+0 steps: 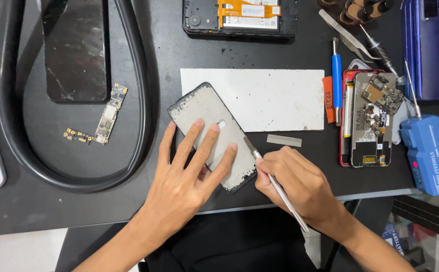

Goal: The person uses a white plastic spudger and a blue electric screwdriver to pry and unscrew the back cover of a disassembled smartphone. The person repeatedly works along the edges of the phone to loosen the cover.

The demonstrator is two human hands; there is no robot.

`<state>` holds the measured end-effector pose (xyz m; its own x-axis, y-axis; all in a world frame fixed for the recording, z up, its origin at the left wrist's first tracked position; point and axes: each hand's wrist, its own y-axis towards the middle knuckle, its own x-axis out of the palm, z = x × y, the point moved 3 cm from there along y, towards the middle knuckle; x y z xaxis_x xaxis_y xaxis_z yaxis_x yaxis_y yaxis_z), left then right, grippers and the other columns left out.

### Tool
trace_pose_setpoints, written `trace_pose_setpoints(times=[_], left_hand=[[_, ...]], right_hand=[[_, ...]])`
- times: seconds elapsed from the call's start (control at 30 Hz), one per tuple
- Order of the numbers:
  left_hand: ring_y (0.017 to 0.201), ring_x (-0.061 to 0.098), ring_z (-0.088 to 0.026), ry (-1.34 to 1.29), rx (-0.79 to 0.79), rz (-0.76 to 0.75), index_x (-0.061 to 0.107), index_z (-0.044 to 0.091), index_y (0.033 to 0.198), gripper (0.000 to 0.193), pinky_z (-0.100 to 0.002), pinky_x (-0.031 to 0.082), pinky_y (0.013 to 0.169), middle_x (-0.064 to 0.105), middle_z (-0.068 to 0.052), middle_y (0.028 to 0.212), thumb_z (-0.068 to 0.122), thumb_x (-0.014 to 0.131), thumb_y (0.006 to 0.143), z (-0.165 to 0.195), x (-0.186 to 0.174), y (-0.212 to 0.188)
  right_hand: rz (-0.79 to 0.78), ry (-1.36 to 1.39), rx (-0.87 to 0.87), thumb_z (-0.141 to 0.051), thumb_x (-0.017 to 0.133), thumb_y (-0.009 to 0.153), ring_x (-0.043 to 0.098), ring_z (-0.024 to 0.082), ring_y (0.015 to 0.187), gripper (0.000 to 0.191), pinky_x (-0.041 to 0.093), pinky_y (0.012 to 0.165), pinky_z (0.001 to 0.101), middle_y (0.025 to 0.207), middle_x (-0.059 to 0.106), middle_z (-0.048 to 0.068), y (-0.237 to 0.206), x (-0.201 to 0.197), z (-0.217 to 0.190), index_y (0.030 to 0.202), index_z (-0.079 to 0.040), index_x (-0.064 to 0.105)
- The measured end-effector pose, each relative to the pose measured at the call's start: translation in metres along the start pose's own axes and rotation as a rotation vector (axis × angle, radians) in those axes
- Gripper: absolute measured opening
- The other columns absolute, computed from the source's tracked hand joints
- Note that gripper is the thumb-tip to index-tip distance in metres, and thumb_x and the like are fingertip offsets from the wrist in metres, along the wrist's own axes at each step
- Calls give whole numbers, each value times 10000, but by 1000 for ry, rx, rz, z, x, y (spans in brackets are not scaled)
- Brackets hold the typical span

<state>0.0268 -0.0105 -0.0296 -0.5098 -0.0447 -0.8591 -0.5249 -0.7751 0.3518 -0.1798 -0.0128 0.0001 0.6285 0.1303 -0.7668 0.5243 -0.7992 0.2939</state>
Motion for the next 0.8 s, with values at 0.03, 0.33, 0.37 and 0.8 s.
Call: trace_pose_setpoints(times=[0.03,0.33,0.37,0.8], left_hand=[[1403,468,-424,-6,-2,2,630,118,1380,578,-724,336,1133,518,-204,1482,-81,659,838,0,-1,0],[1407,446,-471,-56,9,-16,613,89,1397,599,-670,400,1107,480,-241,1506,-88,648,825,0,-3,-1],[1404,448,-474,-55,9,-17,613,86,1396,602,-669,403,1103,481,-245,1504,-88,649,821,1,-4,0],[1382,485,-471,-24,18,13,623,78,1391,601,-647,431,1095,509,-248,1479,-90,663,815,0,-5,-2]], right_hand=[[-1,-2,3,67,761,806,656,256,740,259,541,661,338,882,649,134,0,-1,-1,1016,45,612],[5,-49,2,58,772,802,664,256,753,257,542,673,340,900,667,137,-2,0,-2,1010,38,622],[12,-52,0,55,773,810,672,254,766,257,550,683,336,907,671,134,-2,2,-1,1019,34,624],[151,205,251,34,728,860,720,174,813,216,586,713,273,958,697,140,-29,1,0,1051,30,625]])
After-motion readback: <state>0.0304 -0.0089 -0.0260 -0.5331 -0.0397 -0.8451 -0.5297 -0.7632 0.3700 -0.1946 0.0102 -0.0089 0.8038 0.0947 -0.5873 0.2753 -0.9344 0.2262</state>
